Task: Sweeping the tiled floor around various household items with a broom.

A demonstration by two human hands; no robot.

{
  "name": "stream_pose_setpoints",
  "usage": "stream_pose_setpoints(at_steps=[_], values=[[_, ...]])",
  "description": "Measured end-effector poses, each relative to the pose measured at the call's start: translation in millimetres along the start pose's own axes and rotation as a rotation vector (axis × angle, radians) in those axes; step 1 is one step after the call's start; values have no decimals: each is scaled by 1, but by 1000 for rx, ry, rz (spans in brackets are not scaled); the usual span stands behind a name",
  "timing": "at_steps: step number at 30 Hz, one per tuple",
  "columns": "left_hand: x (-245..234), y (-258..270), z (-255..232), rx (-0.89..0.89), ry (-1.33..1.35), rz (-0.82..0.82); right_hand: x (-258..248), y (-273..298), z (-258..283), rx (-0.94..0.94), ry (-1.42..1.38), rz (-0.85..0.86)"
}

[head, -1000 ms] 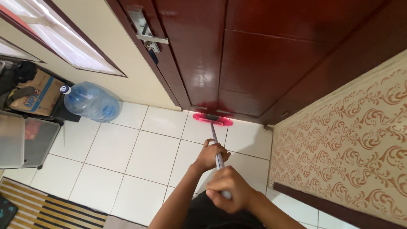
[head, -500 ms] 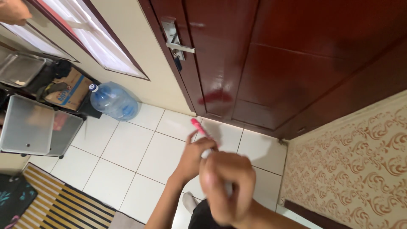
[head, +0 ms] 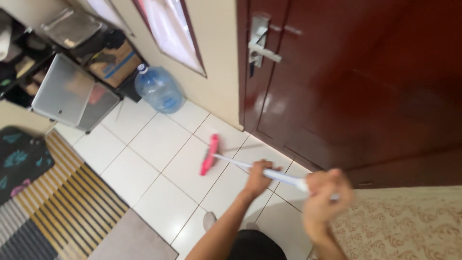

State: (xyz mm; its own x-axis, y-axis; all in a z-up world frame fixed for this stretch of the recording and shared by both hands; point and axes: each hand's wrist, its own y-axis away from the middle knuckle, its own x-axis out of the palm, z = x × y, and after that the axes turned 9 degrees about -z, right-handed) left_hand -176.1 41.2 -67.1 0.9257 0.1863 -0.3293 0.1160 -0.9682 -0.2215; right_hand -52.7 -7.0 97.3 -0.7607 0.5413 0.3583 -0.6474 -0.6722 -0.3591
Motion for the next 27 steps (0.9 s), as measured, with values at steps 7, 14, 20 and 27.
stream_pose_setpoints(at_steps=[7, 14, 20, 27], values=[[25, -13, -77, -79, 119, 250, 61, -45, 106, -11, 193, 318], [-79, -37, -106, -5, -129, 110, 134, -44, 117, -98, 19, 554], [-213, -34, -44, -206, -224, -219, 218, 30, 52, -21, -57, 596], [-352, 10, 173, -184, -670, -746, 284, 203, -86, 550, -444, 965]])
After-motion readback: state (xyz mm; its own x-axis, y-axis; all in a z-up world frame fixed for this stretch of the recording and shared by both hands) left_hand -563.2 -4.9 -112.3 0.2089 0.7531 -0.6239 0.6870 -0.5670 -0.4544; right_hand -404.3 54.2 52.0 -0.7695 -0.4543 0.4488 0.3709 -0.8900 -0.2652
